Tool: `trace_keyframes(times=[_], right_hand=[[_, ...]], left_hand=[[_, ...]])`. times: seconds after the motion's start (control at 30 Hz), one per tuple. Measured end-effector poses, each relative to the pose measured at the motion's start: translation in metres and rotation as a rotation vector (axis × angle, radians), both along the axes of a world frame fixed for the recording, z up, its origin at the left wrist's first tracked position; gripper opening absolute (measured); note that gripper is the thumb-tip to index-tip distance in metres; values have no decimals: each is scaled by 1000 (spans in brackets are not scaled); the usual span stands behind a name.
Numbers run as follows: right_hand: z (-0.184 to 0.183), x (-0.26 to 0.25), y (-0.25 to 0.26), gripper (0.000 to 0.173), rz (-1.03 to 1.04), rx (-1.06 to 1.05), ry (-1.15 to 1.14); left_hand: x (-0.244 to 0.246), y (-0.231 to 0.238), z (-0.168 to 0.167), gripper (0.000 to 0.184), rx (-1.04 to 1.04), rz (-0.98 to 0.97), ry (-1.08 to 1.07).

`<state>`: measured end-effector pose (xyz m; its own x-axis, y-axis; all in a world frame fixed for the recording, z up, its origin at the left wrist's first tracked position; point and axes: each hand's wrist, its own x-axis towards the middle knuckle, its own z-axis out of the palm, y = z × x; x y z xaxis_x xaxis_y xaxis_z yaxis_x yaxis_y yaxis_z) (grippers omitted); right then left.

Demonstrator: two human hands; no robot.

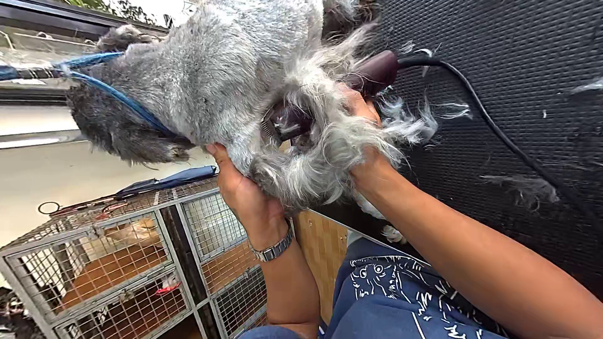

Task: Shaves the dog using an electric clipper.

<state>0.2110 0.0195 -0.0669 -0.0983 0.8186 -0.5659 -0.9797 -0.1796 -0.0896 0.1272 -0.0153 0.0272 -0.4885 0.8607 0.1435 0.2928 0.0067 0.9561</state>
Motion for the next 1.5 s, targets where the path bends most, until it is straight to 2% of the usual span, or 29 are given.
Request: trace_keyframes(times=[0.1,0.13,0.17,0.2,0.23,0.27,0.3,0.33,0.4,0.47,0.5,0.53,0.57,0.6,0.63,0.67,0.7,0.77,0.87,1.0,1.17,1.33,1.4,1.5], right_hand=[[2,-9,-2,36,46,-35,20],[-13,-34,-6,33,-72,60,2],[-47,-80,-8,36,-319,305,-68],[-69,-106,-4,39,-420,456,-118],[-73,-108,-2,37,-404,488,-116],[-55,-83,-3,29,-244,360,-45],[-24,-38,4,21,34,105,46],[-13,-18,8,26,114,41,51],[-5,-3,5,34,138,32,6],[-6,-8,-1,35,80,50,-7],[-24,-32,-5,39,-88,168,-8],[-56,-71,-4,45,-342,401,-32],[-69,-88,-2,46,-415,486,-48],[-59,-77,-6,40,-285,398,-30],[-34,-48,-9,31,-15,236,-25],[-21,-30,-7,26,149,169,-26],[-19,-25,-2,21,187,163,-8],[-23,-24,-1,18,117,179,-49],[-18,-14,-6,34,120,111,-212],[-18,-14,-12,41,131,164,-228],[-7,-18,-18,37,102,176,-181],[-3,5,-8,34,-6,300,-242],[-11,5,0,39,-61,235,-278],[-6,8,2,44,-23,140,-333]], left_hand=[[-3,0,-1,45,-1,2,16],[-4,-1,-1,45,-5,-8,25],[-6,-1,-2,45,-7,-20,35],[-7,-2,-2,47,-9,-25,56],[-9,-3,-3,48,-12,-29,82],[-9,-3,-4,50,-14,-34,101],[-10,-3,-4,50,-18,-36,114],[-9,-3,-4,51,-23,-22,118],[-9,-5,-3,52,-45,5,125],[-9,-5,-3,51,-55,30,137],[-10,-4,-3,51,-49,25,133],[-11,-4,-3,51,-44,15,130],[-13,-6,-3,51,-52,10,149],[-15,-9,-2,50,-68,15,190],[-17,-13,-2,49,-83,25,226],[-19,-15,-2,49,-90,14,238],[-19,-16,-3,50,-93,13,246],[-16,-13,-3,51,-99,37,232],[-9,-10,-2,52,-111,62,182],[-6,-7,-4,51,-81,27,142],[-12,-12,-6,51,-84,24,207],[-14,-11,-7,52,-96,9,103],[-11,-10,-7,51,-100,31,83],[-8,-9,-8,49,-90,26,62]])
